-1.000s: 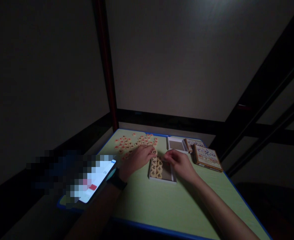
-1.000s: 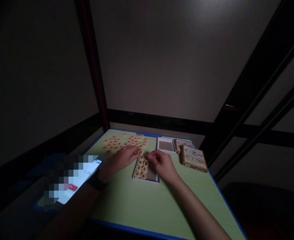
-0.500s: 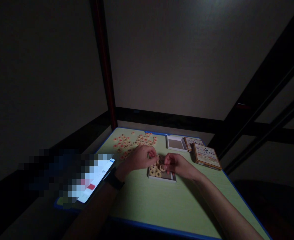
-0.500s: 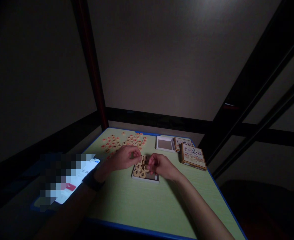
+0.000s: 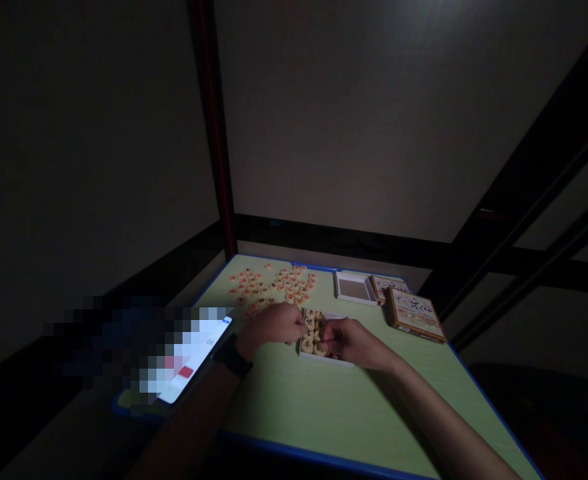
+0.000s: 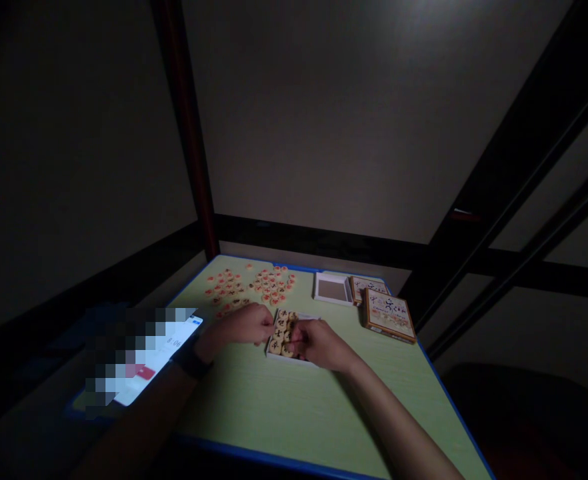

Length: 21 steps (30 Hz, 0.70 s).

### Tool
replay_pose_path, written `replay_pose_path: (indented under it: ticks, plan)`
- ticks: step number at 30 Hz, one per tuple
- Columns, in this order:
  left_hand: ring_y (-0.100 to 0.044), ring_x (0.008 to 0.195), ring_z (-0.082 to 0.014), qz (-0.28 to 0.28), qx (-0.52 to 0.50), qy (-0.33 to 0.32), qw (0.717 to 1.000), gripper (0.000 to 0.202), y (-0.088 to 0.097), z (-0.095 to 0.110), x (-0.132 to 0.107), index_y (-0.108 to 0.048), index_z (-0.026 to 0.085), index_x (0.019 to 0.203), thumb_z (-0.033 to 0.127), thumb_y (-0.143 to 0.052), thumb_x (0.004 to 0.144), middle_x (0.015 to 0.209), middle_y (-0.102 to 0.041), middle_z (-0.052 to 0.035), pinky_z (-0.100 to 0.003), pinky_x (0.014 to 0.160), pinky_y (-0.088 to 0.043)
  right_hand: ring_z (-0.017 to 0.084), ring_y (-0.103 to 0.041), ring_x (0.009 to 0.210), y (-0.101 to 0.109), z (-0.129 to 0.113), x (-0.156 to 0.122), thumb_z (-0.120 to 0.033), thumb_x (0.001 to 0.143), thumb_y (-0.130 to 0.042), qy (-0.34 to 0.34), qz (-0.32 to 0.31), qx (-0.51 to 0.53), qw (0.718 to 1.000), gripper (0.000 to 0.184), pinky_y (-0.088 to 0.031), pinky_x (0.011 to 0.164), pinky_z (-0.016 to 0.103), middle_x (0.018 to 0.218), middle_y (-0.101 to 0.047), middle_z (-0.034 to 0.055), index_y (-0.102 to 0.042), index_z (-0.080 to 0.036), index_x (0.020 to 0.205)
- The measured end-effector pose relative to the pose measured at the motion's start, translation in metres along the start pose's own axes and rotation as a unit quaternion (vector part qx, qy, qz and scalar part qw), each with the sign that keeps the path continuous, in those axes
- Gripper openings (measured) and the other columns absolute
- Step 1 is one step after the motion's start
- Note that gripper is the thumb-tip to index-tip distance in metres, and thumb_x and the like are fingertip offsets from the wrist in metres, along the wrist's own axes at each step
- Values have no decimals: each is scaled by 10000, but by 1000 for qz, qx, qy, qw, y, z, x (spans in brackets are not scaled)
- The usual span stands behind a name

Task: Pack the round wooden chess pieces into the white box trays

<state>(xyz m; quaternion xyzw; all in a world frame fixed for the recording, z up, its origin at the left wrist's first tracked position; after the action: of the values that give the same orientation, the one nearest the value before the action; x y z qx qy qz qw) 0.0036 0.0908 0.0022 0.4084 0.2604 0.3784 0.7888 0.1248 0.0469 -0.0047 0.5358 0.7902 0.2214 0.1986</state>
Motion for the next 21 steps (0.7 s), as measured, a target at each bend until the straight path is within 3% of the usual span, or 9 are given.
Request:
replay_pose_path:
  ticks: [6, 10, 16, 21]
  plan:
    - [-525, 474, -132, -41, -22, -5, 999, 250, -7, -1, 2, -629, 177, 530, 232, -480, 722, 516, -622, -16, -253, 518, -349, 123, -536, 559, 1, -4, -2, -330, 790, -649, 9, 2, -10, 1000, 241, -387, 520, 221, 601, -587, -20, -493, -199, 663]
    - [-533, 473, -135, -48, -32, -21, 998, 251, -9, 0, 4, -639, 178, 539, 240, -477, 720, 518, -626, -17, -250, 521, -360, 139, -568, 584, 23, -2, -1, -436, 835, -605, 32, 41, -21, 998, 281, -415, 561, 239, 636, -653, 12, -545, -191, 710]
    - [-540, 472, -127, -41, -36, -16, 998, 237, -7, 2, 2, -643, 178, 547, 240, -480, 708, 529, -642, -18, -241, 497, -344, 157, -574, 571, 70, 10, -4, -247, 844, -561, -2, 142, -193, 971, 116, -376, 563, 249, 610, -661, 26, -608, -187, 757]
    - [-559, 485, -129, -47, -32, -13, 998, 241, -6, 3, 1, -644, 174, 557, 255, -475, 708, 546, -653, -18, -236, 502, -361, 156, -561, 578, 59, 20, -1, -206, 871, -525, -33, 83, -250, 964, 102, -343, 559, 239, 618, -648, 21, -618, -185, 834]
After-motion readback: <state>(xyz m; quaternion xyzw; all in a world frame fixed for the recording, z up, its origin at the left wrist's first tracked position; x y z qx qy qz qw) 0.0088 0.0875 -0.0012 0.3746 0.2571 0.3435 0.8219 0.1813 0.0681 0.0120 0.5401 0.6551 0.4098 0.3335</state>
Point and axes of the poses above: each hand's wrist, its own x-axis towards the middle knuckle, its own y-axis out of the back of the hand, z = x × y, the point moved 9 cm from there along x, towards the middle knuckle
